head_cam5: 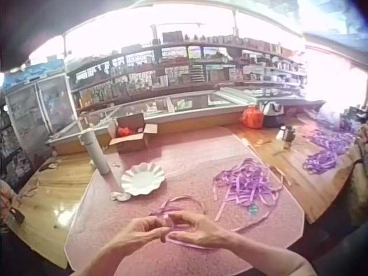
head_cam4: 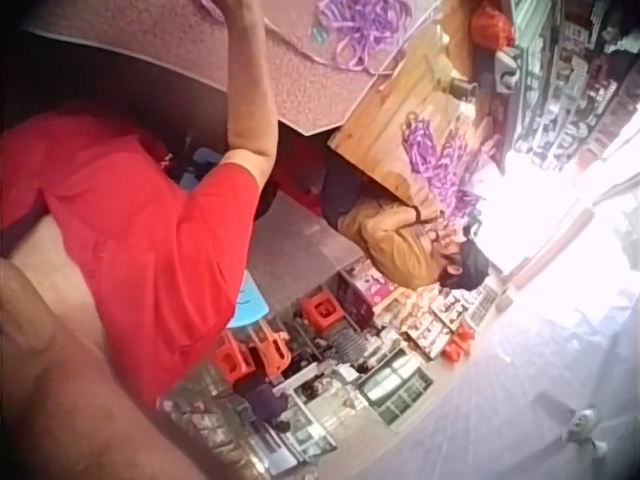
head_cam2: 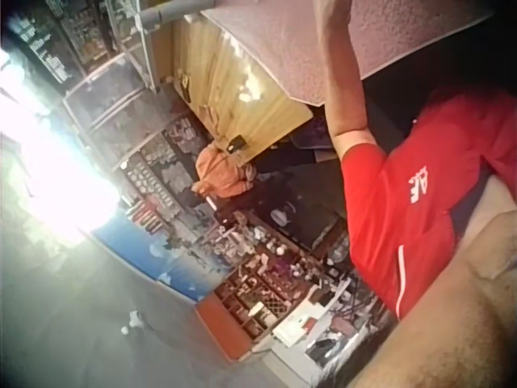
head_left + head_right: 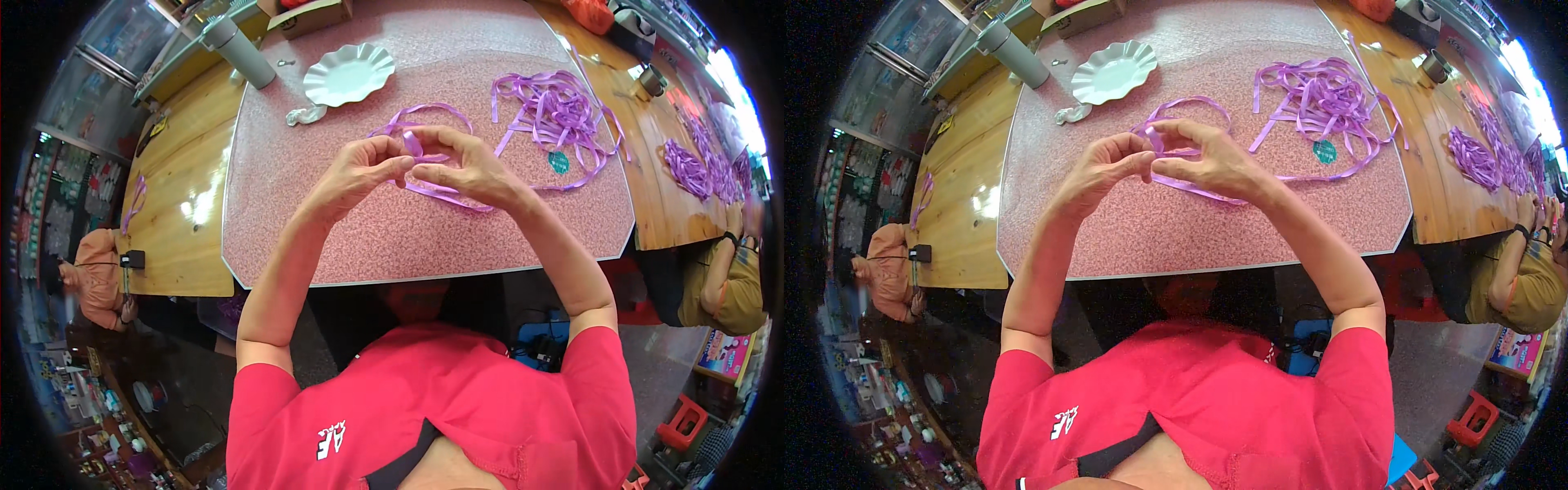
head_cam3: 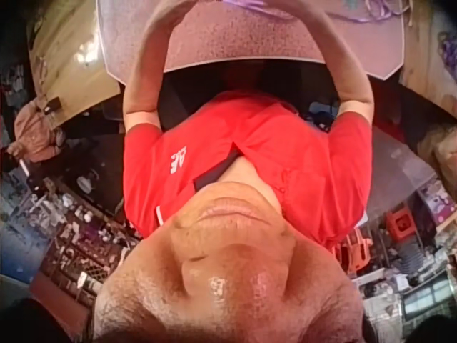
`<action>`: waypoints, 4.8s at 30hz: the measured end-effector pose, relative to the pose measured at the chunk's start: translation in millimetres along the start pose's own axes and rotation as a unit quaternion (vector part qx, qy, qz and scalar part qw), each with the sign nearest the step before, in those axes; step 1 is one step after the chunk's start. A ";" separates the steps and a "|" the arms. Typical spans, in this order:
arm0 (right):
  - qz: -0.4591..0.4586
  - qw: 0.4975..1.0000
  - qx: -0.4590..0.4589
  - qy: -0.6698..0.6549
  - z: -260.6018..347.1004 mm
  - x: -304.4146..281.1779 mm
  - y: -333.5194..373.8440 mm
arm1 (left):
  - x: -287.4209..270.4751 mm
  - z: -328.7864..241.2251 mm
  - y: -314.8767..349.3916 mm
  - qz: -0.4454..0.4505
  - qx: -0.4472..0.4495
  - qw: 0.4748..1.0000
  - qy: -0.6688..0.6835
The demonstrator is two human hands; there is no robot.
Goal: Untying and sorting a bundle of purple ribbons at a table.
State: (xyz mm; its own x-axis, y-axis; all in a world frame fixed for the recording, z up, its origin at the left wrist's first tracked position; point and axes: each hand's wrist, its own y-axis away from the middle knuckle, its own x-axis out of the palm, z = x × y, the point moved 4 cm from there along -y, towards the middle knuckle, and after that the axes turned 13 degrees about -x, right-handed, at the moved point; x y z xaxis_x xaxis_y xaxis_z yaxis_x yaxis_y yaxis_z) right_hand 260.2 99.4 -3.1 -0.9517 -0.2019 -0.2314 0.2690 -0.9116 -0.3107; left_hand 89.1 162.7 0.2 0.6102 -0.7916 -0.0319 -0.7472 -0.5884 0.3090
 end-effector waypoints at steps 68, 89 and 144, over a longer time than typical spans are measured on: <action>-0.137 0.973 0.113 -0.149 -13.2 -7.2 10.7 | 16.1 -14.0 8.7 -0.217 0.327 0.861 -0.323; -0.149 0.986 -0.055 0.055 -3.7 -4.4 10.6 | 14.8 -10.8 8.3 -0.205 0.276 0.918 -0.197; -0.187 0.917 0.149 -0.321 -27.3 -2.5 26.1 | 38.2 -20.0 2.2 -0.173 0.314 0.878 -0.316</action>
State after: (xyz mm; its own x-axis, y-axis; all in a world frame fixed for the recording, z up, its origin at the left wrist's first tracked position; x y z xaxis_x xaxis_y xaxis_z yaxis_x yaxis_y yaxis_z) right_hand 273.7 85.9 -35.7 -0.8864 0.0622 0.4588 -0.0548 -0.9981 0.0295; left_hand 116.0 134.4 18.7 0.7100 -0.3633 -0.6033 -0.6643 -0.6299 -0.4025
